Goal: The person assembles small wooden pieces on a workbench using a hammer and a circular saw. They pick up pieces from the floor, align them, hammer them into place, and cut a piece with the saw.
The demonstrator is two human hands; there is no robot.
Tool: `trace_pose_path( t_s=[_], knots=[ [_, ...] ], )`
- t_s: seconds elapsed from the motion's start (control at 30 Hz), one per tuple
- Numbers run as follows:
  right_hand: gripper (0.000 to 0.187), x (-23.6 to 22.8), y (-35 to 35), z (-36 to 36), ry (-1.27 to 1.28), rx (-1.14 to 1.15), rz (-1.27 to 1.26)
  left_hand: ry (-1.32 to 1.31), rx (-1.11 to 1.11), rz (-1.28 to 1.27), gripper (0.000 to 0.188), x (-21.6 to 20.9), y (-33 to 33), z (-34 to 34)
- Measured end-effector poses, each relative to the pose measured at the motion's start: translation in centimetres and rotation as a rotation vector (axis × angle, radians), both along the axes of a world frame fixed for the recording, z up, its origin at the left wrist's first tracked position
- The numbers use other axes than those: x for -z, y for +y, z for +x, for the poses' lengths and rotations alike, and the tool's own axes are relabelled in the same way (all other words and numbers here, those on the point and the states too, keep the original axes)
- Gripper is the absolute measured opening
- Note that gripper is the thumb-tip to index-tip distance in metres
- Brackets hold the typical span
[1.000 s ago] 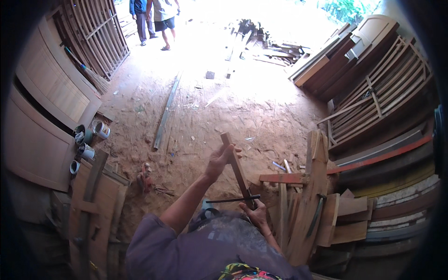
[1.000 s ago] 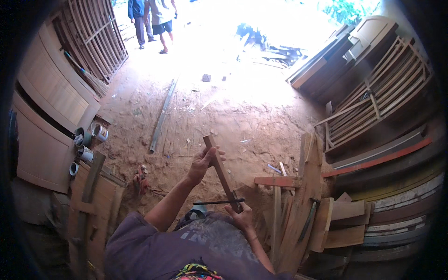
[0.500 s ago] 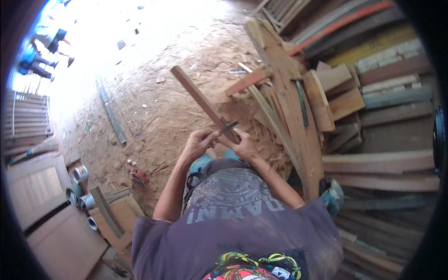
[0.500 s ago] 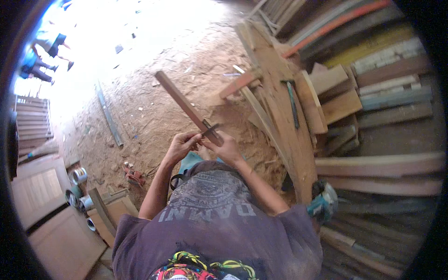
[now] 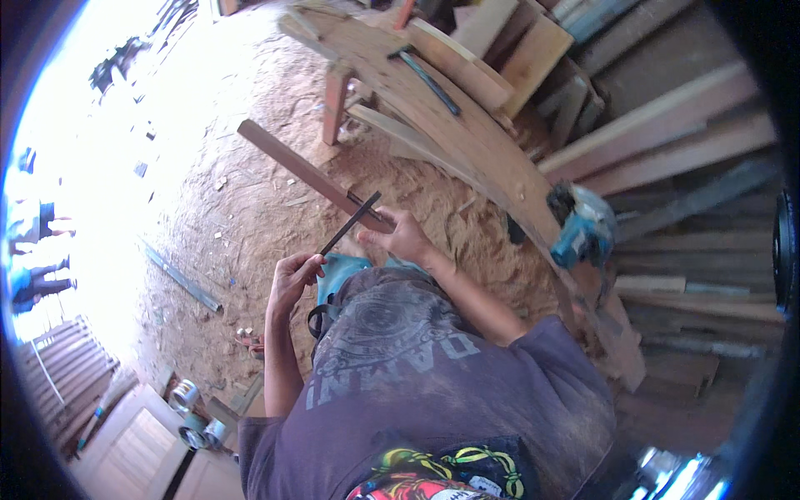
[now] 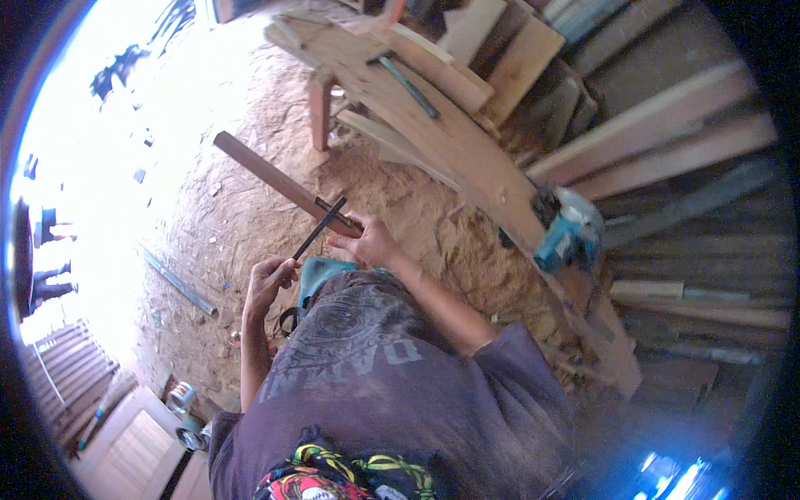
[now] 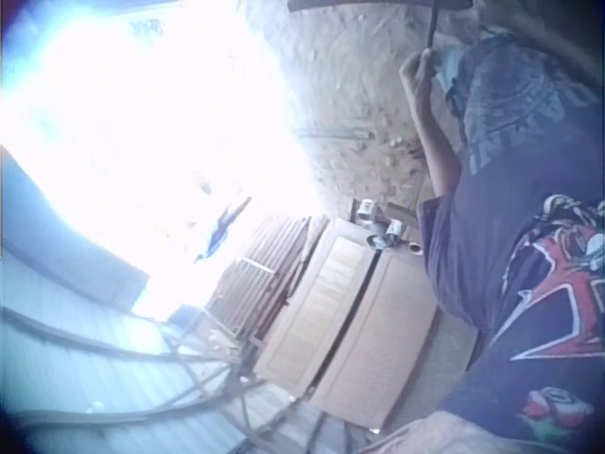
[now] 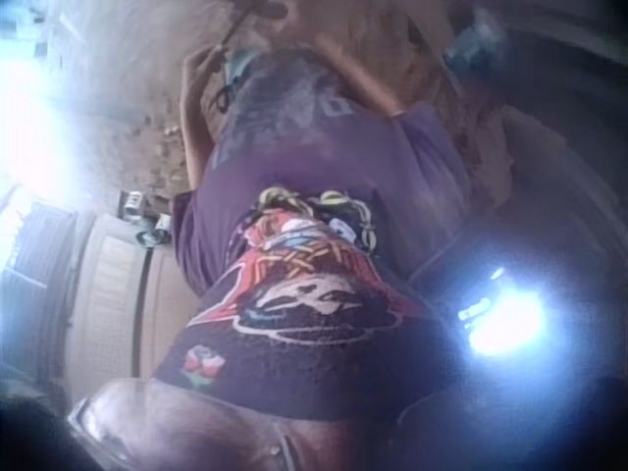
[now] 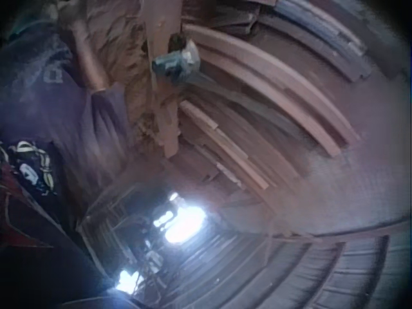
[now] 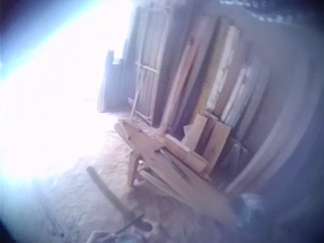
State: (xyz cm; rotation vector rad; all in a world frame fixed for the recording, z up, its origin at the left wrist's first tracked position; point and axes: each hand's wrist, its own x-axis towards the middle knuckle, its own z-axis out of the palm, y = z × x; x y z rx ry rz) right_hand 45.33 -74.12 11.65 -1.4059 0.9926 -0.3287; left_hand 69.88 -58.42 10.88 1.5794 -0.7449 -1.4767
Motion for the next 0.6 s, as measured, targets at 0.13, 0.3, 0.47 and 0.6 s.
trace_pose_path(
  t_s=[0.13,0.3,0.47,0.6],
  knots=[
    [0.034,0.5,3.2,-6.3,-0.015,0.197,0.004,-0.010,0.076,0.028,0.029,0.2,1.2,-3.3],
    [0.039,-0.6,7.8,-13.3,0.037,0.343,0.080,-0.011,0.179,0.100,0.032,1.4,2.7,-7.7],
    [0.044,0.0,10.7,-18.4,0.084,0.536,-0.041,-0.024,0.310,0.109,0.035,2.9,1.7,-11.6],
    [0.055,0.6,11.5,-22.2,0.157,0.796,0.037,0.013,0.261,0.066,0.040,2.3,0.1,-12.7]
  ],
)
